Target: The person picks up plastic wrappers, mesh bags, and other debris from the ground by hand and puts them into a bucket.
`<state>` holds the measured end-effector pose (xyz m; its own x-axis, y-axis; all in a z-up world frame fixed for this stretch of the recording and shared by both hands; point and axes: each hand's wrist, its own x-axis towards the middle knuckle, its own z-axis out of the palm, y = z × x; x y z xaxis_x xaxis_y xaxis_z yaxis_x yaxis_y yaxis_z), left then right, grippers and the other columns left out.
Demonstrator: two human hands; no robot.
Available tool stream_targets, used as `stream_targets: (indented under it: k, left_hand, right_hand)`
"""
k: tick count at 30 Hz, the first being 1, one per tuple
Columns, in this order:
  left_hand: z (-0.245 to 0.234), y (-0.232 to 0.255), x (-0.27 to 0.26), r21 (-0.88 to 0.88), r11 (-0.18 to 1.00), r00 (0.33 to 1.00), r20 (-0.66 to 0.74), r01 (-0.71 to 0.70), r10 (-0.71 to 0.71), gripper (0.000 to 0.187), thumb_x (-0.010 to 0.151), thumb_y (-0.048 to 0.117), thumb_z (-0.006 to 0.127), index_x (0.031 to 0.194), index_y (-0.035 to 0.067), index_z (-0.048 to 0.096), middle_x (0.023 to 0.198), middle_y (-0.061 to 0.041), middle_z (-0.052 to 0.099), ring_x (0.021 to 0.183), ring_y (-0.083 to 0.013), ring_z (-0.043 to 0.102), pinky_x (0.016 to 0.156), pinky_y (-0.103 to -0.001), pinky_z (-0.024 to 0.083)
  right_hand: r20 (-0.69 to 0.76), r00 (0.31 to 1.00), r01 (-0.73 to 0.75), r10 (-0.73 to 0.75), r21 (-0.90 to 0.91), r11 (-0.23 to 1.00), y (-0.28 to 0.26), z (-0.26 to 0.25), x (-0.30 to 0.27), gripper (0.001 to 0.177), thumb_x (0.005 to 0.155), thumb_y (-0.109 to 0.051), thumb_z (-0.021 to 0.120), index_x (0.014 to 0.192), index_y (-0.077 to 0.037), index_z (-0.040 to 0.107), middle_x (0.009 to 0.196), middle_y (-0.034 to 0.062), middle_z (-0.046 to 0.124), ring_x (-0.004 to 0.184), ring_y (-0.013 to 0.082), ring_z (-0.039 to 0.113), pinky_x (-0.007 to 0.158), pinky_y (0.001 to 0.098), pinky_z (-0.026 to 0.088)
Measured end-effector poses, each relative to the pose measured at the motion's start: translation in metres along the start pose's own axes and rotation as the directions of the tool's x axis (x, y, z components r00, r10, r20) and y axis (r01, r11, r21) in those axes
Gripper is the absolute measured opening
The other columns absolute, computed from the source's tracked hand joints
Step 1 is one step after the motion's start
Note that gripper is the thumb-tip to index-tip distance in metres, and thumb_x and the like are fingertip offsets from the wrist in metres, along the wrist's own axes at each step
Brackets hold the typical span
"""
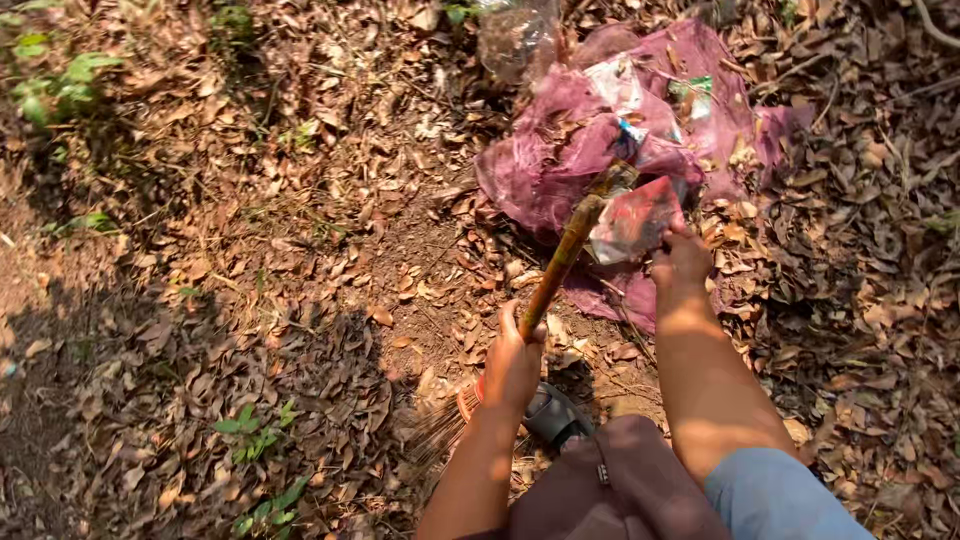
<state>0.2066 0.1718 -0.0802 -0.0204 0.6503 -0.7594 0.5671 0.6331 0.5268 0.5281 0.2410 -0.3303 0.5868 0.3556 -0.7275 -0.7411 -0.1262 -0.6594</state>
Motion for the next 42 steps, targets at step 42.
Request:
stream_targets:
  k: [42]
  left_hand:
    - [-0.091, -0.504, -0.711, -0.35, 0.667, 0.011, -0.89, -0.657, -0.456, 0.062, 0.1, 0.01, 0.055, 0.16, 0.01, 0.038, 0.098, -0.018, 0.061, 0.079, -0.0267, 0.06, 0.068, -0.042, 0.051]
  right_hand:
    - [-0.218, -0.849, 0.527, 0.481, -0.403, 0.748, 0.194, -0.281, -1.105, 0.011, 0.105, -0.001, 0.062, 0.115, -0.002, 0.062, 0.103, 0.0053, 0.066, 0.094, 0.0145, 0.063, 0.085, 0.0301, 0.054]
